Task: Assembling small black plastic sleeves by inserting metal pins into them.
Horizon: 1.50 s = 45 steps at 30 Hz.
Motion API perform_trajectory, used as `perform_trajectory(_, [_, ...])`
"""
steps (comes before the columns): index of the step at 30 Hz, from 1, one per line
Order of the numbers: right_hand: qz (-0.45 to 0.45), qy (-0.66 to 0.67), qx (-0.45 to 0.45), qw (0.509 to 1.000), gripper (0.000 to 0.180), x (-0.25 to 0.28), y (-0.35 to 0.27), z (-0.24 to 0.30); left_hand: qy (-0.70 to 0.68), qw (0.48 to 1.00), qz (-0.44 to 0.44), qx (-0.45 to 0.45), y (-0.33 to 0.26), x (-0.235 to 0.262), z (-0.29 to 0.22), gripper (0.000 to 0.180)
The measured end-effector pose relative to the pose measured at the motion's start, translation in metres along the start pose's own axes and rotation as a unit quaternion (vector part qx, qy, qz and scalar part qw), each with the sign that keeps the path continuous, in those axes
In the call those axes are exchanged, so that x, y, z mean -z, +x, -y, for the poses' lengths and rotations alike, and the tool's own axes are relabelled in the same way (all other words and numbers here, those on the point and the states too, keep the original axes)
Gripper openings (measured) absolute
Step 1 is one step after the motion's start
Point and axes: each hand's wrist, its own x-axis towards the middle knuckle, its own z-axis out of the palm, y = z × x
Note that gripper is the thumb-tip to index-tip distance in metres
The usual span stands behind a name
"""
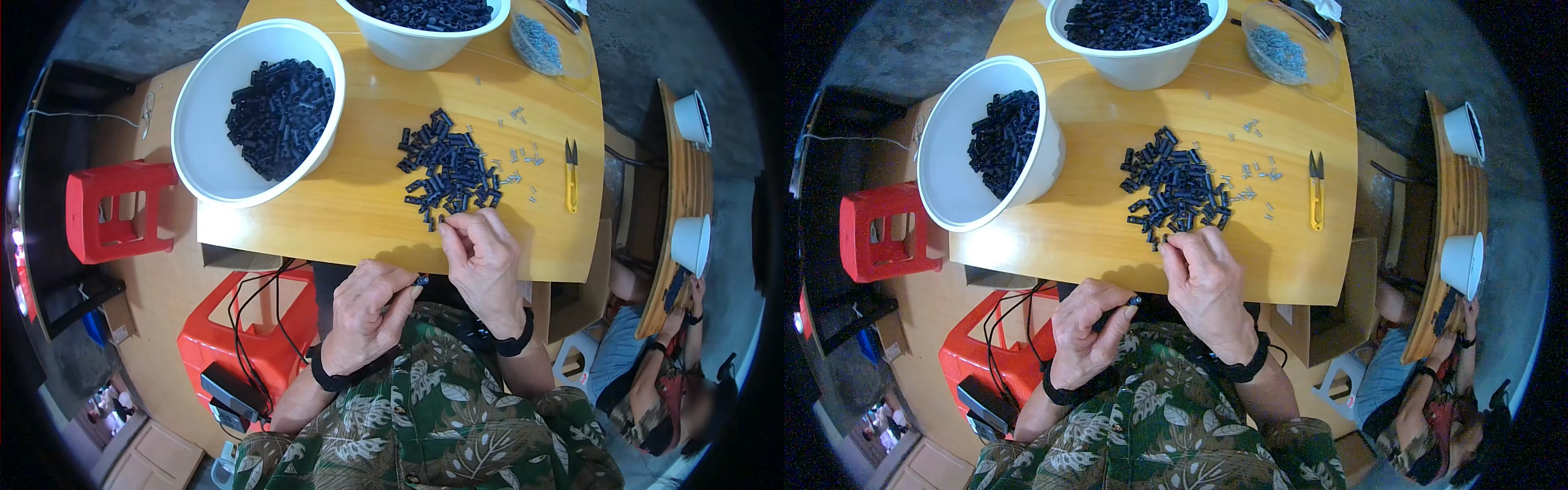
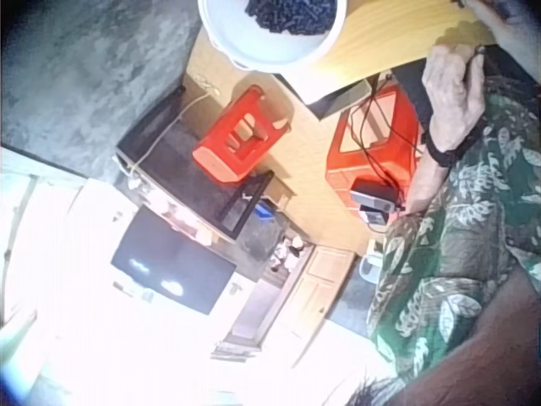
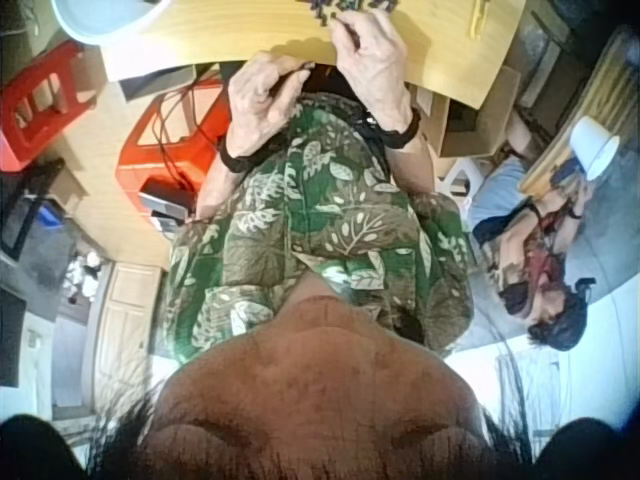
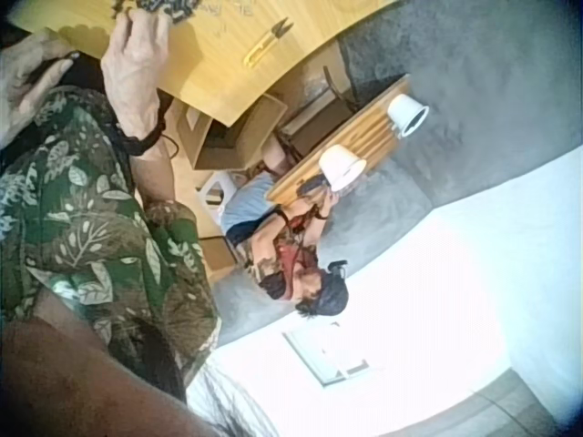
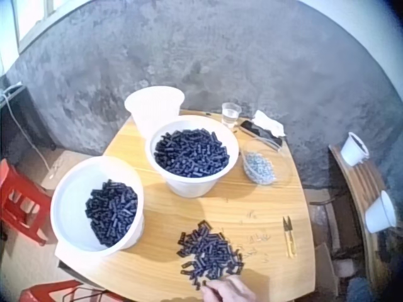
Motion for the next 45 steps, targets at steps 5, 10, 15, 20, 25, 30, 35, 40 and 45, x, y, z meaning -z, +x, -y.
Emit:
perform_trajectory(5, [0.001, -0.043, 0.031, 0.999, 0.011, 0.0, 0.001, 0.001, 0.002, 1.0, 0.004, -0.004, -0.001, -0.001, 0.0, 0.02])
perform_trajectory(10, [0.007, -0.096, 0.075, 0.992, 0.013, 0.002, 0.0, 0.001, 0.0, 1.0, 0.0, -0.001, -0.001, -0.002, -0.002, 0.019])
perform_trajectory(15, [0.045, 0.093, -0.049, 0.993, 0.008, 0.022, -0.014, 0.009, 0.005, 1.0, 0.004, -0.006, 0.001, -0.003, -0.007, 0.019])
perform_trajectory(20, [0.137, 0.36, -0.183, 0.905, 0.006, 0.044, -0.019, 0.017, -0.019, 1.0, 0.017, -0.003, 0.002, -0.005, -0.01, 0.018])
perform_trajectory(25, [0.144, 0.497, -0.209, 0.83, 0.011, 0.046, -0.018, 0.011, -0.027, 0.999, 0.023, -0.023, 0.004, -0.007, -0.014, 0.021])
perform_trajectory(30, [0.157, 0.483, -0.201, 0.837, 0.013, 0.046, -0.021, 0.008, -0.028, 0.999, 0.026, -0.024, 0.003, -0.007, -0.017, 0.021])
perform_trajectory(35, [0.184, 0.489, -0.216, 0.825, 0.011, 0.052, -0.023, 0.006, -0.024, 0.999, 0.028, -0.026, 0.002, -0.007, -0.018, 0.021])
perform_trajectory(40, [0.176, 0.451, -0.179, 0.857, 0.016, 0.052, -0.025, 0.008, -0.02, 0.999, 0.027, -0.029, 0.003, -0.006, -0.018, 0.02])
perform_trajectory(45, [0.179, 0.433, -0.174, 0.866, 0.016, 0.057, -0.024, 0.014, -0.021, 0.999, 0.025, -0.032, 0.003, -0.006, -0.017, 0.02])
